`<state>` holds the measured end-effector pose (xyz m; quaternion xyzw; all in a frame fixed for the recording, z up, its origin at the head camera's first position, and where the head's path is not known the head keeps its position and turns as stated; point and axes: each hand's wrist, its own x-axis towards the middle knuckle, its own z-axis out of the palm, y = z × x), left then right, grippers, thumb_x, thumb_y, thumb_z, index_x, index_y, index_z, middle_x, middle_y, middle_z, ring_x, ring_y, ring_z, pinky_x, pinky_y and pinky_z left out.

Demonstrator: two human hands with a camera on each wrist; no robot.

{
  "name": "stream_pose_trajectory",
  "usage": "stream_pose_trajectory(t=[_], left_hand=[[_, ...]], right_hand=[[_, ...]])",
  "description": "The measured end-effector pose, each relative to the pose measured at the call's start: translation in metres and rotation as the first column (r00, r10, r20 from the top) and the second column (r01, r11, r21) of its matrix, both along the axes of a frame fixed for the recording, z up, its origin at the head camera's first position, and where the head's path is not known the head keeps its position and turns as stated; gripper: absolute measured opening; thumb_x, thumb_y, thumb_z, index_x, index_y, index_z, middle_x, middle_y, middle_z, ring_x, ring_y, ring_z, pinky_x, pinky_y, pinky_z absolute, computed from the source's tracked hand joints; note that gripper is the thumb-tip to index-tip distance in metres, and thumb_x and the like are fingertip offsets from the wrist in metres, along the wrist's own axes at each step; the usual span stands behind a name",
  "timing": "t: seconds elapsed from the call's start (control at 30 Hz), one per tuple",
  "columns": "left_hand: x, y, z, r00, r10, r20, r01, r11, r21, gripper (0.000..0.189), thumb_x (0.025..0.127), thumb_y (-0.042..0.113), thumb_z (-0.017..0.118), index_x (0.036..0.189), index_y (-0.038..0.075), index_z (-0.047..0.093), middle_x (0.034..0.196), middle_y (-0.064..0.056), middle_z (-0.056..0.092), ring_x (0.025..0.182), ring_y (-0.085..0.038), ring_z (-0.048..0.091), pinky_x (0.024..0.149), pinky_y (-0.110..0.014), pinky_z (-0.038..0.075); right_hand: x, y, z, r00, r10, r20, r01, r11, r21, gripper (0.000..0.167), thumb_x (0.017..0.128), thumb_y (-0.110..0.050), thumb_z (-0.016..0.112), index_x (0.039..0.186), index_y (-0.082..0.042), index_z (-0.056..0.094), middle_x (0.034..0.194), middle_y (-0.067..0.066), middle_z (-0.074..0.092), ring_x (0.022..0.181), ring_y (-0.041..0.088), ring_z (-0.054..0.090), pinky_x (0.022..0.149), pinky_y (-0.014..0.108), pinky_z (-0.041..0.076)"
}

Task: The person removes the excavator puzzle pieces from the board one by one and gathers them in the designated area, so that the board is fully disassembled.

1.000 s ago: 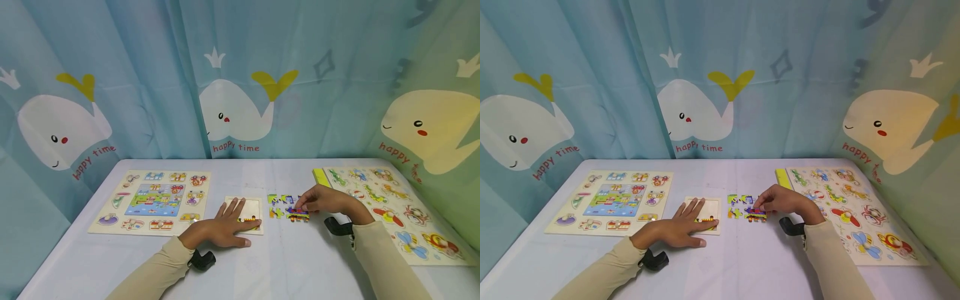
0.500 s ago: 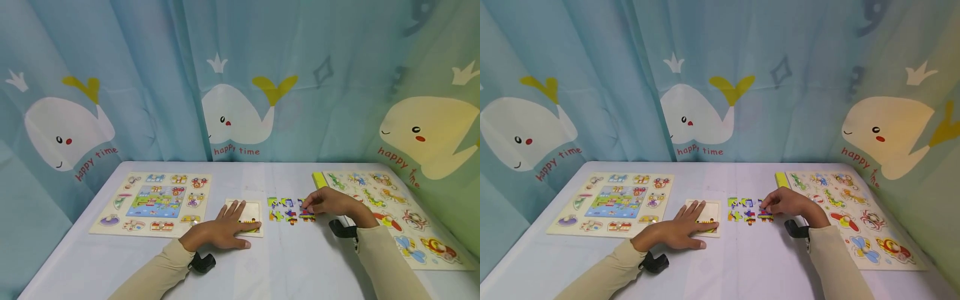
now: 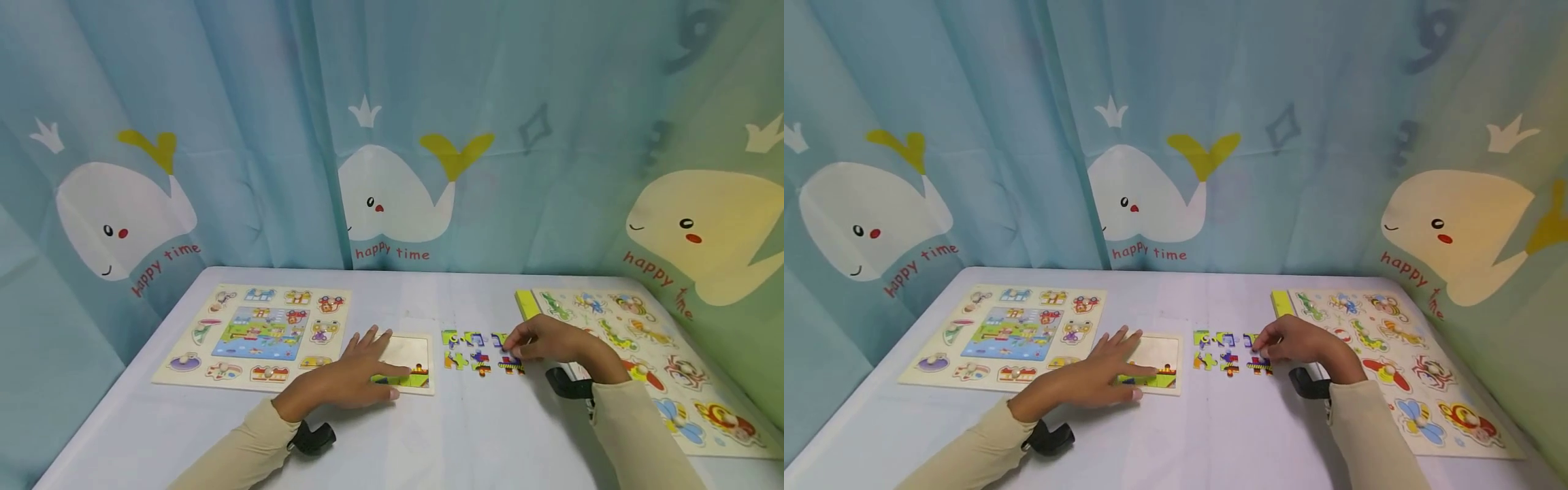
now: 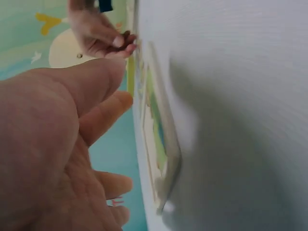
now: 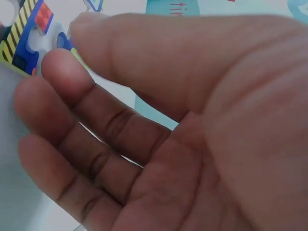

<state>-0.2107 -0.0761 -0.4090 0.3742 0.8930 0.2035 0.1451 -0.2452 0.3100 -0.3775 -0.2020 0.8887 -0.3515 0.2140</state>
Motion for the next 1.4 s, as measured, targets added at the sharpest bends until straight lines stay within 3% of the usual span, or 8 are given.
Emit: stream_pose_trajectory(t=[0.17, 0.33, 0.47, 0.6, 0.73, 0.9, 1.2, 1.4], left_hand=[[0.013, -0.016, 0.002, 0.999, -0.033, -0.022, 0.031, 0.996, -0.081, 0.046, 0.097, 0.043, 0.058, 0.142, 0.033, 0.053, 0.162, -0.014, 0.0, 0.145, -0.031, -0.014, 0.114, -0.052, -0.005], [0.019, -0.018, 0.005, 0.998, -0.059, -0.003, 0.058, 0.992, -0.108, 0.055, 0.097, 0.048, 0.055, 0.149, 0.036, 0.041, 0.16, -0.019, -0.005, 0.144, -0.033, -0.018, 0.113, -0.053, -0.006], [0.02, -0.014, 0.006, 0.998, -0.062, -0.022, 0.057, 0.984, -0.167, 0.057, 0.096, 0.053, 0.052, 0.149, 0.038, 0.039, 0.159, -0.024, -0.007, 0.142, -0.037, -0.021, 0.11, -0.057, -0.012], [0.02, -0.011, 0.006, 0.999, -0.048, -0.017, 0.043, 0.978, -0.205, 0.058, 0.095, 0.055, 0.053, 0.149, 0.039, 0.038, 0.159, -0.025, -0.005, 0.143, -0.038, -0.019, 0.109, -0.058, -0.013], [0.02, -0.011, 0.005, 1.0, -0.031, 0.0, 0.03, 0.976, -0.215, 0.059, 0.095, 0.055, 0.053, 0.149, 0.041, 0.037, 0.159, -0.023, -0.006, 0.143, -0.038, -0.018, 0.109, -0.06, -0.011], [0.02, -0.011, 0.004, 0.999, -0.027, 0.023, 0.031, 0.976, -0.217, 0.059, 0.095, 0.055, 0.054, 0.15, 0.04, 0.037, 0.159, -0.023, -0.008, 0.143, -0.039, -0.017, 0.109, -0.061, -0.008], [0.018, -0.011, 0.002, 0.999, -0.039, 0.027, 0.044, 0.971, -0.235, 0.059, 0.095, 0.056, 0.051, 0.15, 0.041, 0.036, 0.16, -0.021, -0.006, 0.144, -0.039, -0.014, 0.111, -0.059, -0.005], [0.017, -0.012, 0.002, 0.998, -0.034, 0.044, 0.043, 0.972, -0.23, 0.059, 0.095, 0.056, 0.052, 0.15, 0.041, 0.035, 0.16, -0.018, -0.009, 0.144, -0.038, -0.014, 0.111, -0.059, -0.003]], right_hand=[[0.001, -0.008, 0.002, 0.999, 0.001, -0.046, -0.002, 1.0, -0.024, 0.016, 0.094, -0.004, 0.059, 0.105, 0.005, 0.066, 0.083, 0.005, 0.061, 0.07, 0.016, 0.05, 0.062, 0.029, 0.044], [0.0, -0.031, 0.001, 0.996, 0.005, -0.091, -0.012, 0.997, -0.078, 0.017, 0.096, -0.003, 0.056, 0.106, 0.007, 0.066, 0.082, 0.005, 0.06, 0.069, 0.012, 0.048, 0.061, 0.026, 0.043], [0.0, -0.053, 0.003, 0.995, 0.025, -0.098, -0.038, 0.99, -0.133, 0.018, 0.097, -0.003, 0.054, 0.106, 0.007, 0.065, 0.085, 0.01, 0.063, 0.07, 0.016, 0.053, 0.063, 0.028, 0.047], [0.002, -0.077, 0.002, 0.994, 0.015, -0.112, -0.034, 0.984, -0.177, 0.02, 0.096, -0.004, 0.054, 0.11, 0.007, 0.064, 0.097, 0.014, 0.067, 0.081, 0.025, 0.06, 0.069, 0.034, 0.051], [0.003, -0.102, -0.005, 0.99, 0.013, -0.141, -0.039, 0.982, -0.182, 0.019, 0.096, -0.005, 0.055, 0.109, 0.003, 0.066, 0.097, 0.012, 0.067, 0.077, 0.025, 0.058, 0.065, 0.03, 0.048], [0.006, -0.128, -0.014, 0.994, 0.027, -0.107, -0.05, 0.973, -0.224, 0.023, 0.094, 0.0, 0.051, 0.11, 0.002, 0.067, 0.098, 0.01, 0.068, 0.079, 0.024, 0.056, 0.061, 0.027, 0.044], [0.005, -0.163, -0.02, 0.978, 0.159, -0.131, -0.185, 0.958, -0.22, 0.027, 0.09, 0.006, 0.05, 0.107, 0.0, 0.07, 0.107, 0.008, 0.069, 0.094, 0.024, 0.059, 0.08, 0.032, 0.048], [0.006, -0.177, -0.022, 0.98, 0.172, -0.102, -0.191, 0.957, -0.221, 0.027, 0.092, 0.004, 0.048, 0.107, 0.001, 0.07, 0.107, 0.008, 0.069, 0.099, 0.024, 0.06, 0.085, 0.034, 0.047]])
